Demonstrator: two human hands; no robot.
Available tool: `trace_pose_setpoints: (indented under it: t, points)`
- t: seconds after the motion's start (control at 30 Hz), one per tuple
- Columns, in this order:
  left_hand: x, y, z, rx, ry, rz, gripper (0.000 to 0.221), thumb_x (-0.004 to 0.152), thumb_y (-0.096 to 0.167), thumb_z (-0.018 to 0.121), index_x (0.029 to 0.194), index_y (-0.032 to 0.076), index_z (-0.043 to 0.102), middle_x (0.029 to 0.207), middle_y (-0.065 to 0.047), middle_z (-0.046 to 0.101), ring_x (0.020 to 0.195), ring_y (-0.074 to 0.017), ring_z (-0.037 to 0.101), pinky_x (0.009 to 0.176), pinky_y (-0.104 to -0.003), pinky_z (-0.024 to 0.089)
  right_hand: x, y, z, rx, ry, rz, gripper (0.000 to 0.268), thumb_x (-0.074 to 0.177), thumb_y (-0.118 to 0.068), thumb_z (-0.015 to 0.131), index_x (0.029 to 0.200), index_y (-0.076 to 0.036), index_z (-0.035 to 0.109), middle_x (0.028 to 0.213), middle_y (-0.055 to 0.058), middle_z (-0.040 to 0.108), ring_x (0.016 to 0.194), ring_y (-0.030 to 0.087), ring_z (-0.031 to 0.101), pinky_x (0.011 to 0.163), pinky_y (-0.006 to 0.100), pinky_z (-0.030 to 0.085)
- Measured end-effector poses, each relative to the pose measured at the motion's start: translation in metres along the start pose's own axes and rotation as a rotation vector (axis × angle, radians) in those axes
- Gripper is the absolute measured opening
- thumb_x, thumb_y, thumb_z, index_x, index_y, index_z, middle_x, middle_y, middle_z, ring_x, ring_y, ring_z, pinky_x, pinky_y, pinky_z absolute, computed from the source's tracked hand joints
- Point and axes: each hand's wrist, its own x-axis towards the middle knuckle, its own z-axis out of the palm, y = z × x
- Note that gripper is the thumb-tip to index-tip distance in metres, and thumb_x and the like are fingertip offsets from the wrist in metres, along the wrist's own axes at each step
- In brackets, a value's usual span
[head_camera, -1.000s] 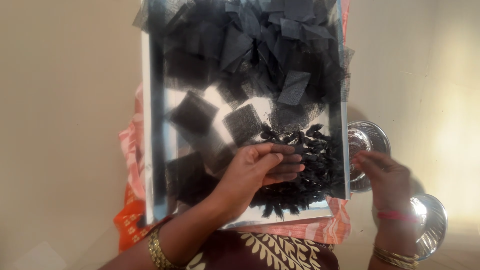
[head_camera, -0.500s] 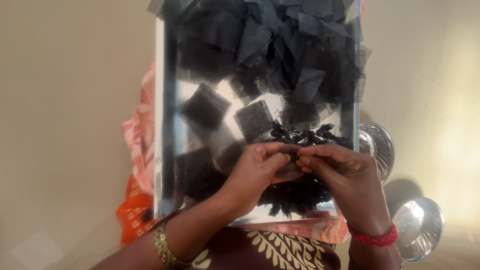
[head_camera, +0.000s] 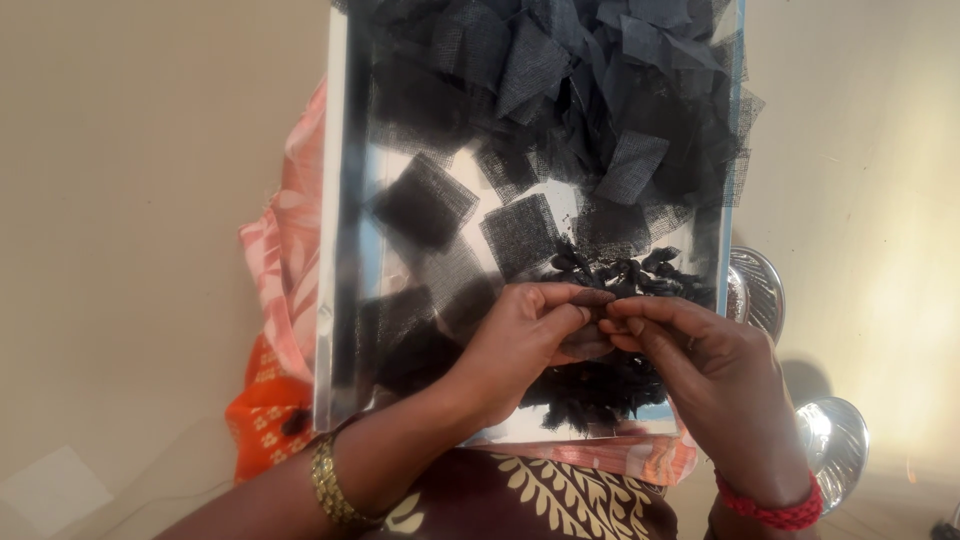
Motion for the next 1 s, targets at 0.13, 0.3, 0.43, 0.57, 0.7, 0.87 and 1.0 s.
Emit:
trace_pose_setpoints:
  t: [0.13, 0.3, 0.43, 0.57, 0.7, 0.87, 1.0]
  points:
    - [0.001, -0.001, 0.0, 0.01, -0.014, 0.015, 0.032, 0.106, 0.008, 0.048, 0.126, -0.009, 0.066, 0.11, -0.015, 0.074, 0.098, -0.0177, 0.074, 0.095, -0.032, 0.063, -0.002, 0.0, 0.001, -0.069, 0.024, -0.044, 0.027, 0.093, -0.003, 0.064, 0.117, 0.0, 0.076, 0.097, 0.009, 0.084, 0.09, 0.013, 0.079, 0.079, 0.024, 0.064]
    - [0.002, -0.003, -0.001, -0.007, -0.023, -0.006, 0.031, 0.106, 0.008, 0.049, 0.127, -0.008, 0.066, 0.108, -0.015, 0.074, 0.095, -0.0169, 0.073, 0.091, -0.031, 0.062, -0.001, 0.003, 0.002, 0.023, 0.048, -0.04, 0.025, 0.095, -0.001, 0.062, 0.115, 0.003, 0.076, 0.098, 0.011, 0.082, 0.092, 0.015, 0.079, 0.082, 0.026, 0.064]
    - [0.002, -0.003, -0.001, -0.022, -0.023, -0.006, 0.031, 0.106, 0.007, 0.048, 0.127, -0.009, 0.065, 0.11, -0.014, 0.074, 0.096, -0.0164, 0.074, 0.092, -0.031, 0.062, -0.002, 0.001, 0.0, 0.059, 0.043, -0.033, 0.024, 0.095, -0.001, 0.062, 0.115, 0.002, 0.076, 0.1, 0.012, 0.082, 0.092, 0.016, 0.079, 0.082, 0.027, 0.066]
    - [0.002, 0.001, 0.0, -0.012, -0.02, -0.01, 0.032, 0.106, 0.008, 0.048, 0.127, -0.009, 0.065, 0.11, -0.015, 0.074, 0.097, -0.0185, 0.074, 0.094, -0.033, 0.062, -0.002, 0.002, -0.002, 0.188, 0.05, -0.005, 0.023, 0.097, 0.0, 0.059, 0.113, 0.003, 0.076, 0.103, 0.014, 0.081, 0.093, 0.018, 0.079, 0.083, 0.029, 0.065]
    - [0.001, 0.005, 0.003, -0.033, -0.002, -0.029, 0.032, 0.106, 0.01, 0.048, 0.125, -0.01, 0.064, 0.114, -0.018, 0.074, 0.106, -0.0227, 0.074, 0.099, -0.034, 0.061, -0.002, 0.01, -0.014, 0.237, 0.094, -0.058, 0.021, 0.097, 0.001, 0.059, 0.112, 0.004, 0.074, 0.103, 0.017, 0.079, 0.095, 0.022, 0.079, 0.087, 0.031, 0.066]
    - [0.001, 0.006, 0.003, -0.072, 0.002, -0.062, 0.031, 0.105, 0.008, 0.047, 0.126, -0.01, 0.062, 0.12, -0.018, 0.071, 0.112, -0.0254, 0.072, 0.1, -0.036, 0.06, 0.002, 0.034, -0.05, 0.147, 0.285, -0.117, 0.016, 0.102, 0.001, 0.061, 0.113, 0.005, 0.071, 0.102, 0.019, 0.076, 0.093, 0.025, 0.077, 0.086, 0.034, 0.065]
    - [0.001, 0.007, 0.003, -0.072, -0.019, -0.057, 0.031, 0.106, 0.009, 0.047, 0.126, -0.009, 0.063, 0.12, -0.019, 0.071, 0.113, -0.026, 0.072, 0.1, -0.036, 0.06, 0.024, 0.1, -0.082, -0.194, 0.474, -0.132, 0.018, 0.109, -0.001, 0.056, 0.123, 0.002, 0.068, 0.104, 0.017, 0.074, 0.095, 0.025, 0.077, 0.089, 0.035, 0.064]
